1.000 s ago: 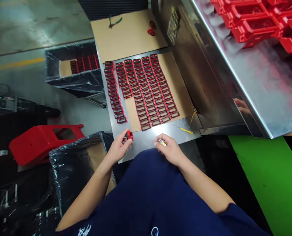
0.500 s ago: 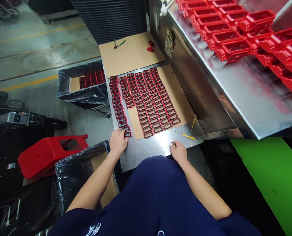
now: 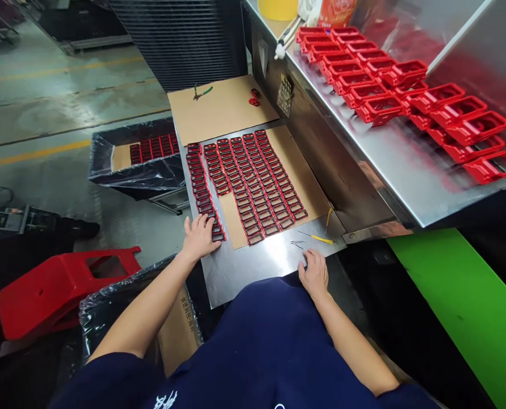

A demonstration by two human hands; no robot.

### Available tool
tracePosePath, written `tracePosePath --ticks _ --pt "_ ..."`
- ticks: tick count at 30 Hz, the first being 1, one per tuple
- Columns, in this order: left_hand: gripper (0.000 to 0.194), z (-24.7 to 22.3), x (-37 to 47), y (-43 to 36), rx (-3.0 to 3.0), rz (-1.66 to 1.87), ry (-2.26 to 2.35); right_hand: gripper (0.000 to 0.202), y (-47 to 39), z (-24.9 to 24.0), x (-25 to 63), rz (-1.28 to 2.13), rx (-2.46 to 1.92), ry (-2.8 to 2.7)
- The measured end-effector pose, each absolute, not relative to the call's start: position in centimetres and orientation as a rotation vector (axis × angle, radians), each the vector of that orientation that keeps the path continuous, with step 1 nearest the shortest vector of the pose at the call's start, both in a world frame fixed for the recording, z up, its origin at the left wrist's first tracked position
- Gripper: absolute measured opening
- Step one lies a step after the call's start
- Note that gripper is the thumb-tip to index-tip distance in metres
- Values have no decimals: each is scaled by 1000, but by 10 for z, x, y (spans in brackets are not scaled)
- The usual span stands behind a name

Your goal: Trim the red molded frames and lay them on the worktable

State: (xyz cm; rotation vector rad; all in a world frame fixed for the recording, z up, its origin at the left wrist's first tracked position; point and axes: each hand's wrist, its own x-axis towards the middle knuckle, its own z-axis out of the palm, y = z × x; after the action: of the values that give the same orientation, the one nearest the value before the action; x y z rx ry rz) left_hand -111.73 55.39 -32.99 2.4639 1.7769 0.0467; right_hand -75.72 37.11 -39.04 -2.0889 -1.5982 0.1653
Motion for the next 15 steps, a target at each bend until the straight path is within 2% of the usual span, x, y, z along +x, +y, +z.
tracePosePath --ticks 5,9,12,15 --pt "67 -332 -1119 568 2506 34 1705 38 321 -401 -765 216 -2190 -1491" --pt "67 -332 -1122 568 2533 49 1673 42 283 -405 -774 359 -2389 -1263" --pt "74 -330 -1117 559 2561 67 1639 37 255 -409 -785 595 -2541 -1025" --pt "67 -325 -1098 531 2528 224 1509 30 232 -407 -797 906 -2581 -850"
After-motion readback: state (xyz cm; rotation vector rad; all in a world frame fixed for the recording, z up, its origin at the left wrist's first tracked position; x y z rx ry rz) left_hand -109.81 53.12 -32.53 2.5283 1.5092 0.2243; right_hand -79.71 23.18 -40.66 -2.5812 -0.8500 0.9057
